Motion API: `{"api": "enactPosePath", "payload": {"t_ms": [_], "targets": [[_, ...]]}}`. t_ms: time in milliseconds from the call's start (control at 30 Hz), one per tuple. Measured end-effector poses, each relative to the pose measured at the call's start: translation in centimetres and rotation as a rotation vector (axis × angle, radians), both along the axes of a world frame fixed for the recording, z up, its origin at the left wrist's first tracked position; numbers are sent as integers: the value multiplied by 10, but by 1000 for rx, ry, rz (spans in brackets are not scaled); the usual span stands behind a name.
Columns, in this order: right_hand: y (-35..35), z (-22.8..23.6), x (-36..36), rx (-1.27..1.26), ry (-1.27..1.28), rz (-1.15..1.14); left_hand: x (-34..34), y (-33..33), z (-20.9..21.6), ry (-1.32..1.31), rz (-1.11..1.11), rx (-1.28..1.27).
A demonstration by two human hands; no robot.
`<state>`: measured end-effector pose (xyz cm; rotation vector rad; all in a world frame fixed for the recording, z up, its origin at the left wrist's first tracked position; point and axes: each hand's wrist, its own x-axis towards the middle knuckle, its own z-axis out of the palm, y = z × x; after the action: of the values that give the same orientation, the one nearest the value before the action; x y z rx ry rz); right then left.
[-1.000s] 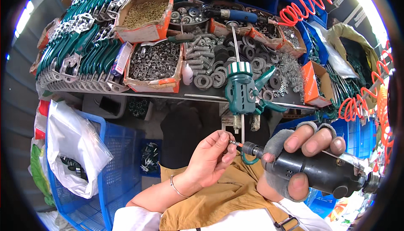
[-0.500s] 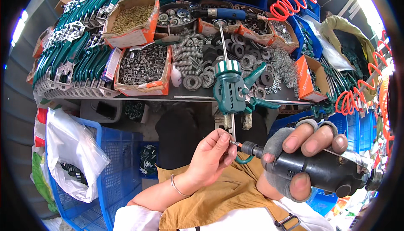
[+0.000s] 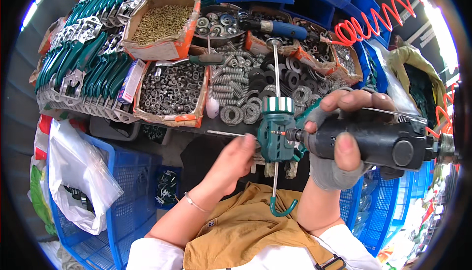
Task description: The person assembles mechanical tools by joining metal housings with washers and screws using a pneumatic screwdriver, then packages the assembled tools into plastic bags.
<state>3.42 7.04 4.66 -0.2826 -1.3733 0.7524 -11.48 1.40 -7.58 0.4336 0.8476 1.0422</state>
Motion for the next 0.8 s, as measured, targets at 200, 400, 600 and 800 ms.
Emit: {"api": "enactPosePath", "payload": {"t_ms": [200, 400, 600, 800], "targets": [[13, -23, -15, -68, 33, 1, 9, 24, 10, 503, -239, 294], [7, -14, -22, -216, -24, -116, 6, 20, 23, 790, -305, 346], [-13, -4, 6, -24, 88, 49, -4, -22, 21, -353, 389, -65], [-57, 8, 10, 1, 173, 78, 8, -41, 33, -419, 97, 19]]}}
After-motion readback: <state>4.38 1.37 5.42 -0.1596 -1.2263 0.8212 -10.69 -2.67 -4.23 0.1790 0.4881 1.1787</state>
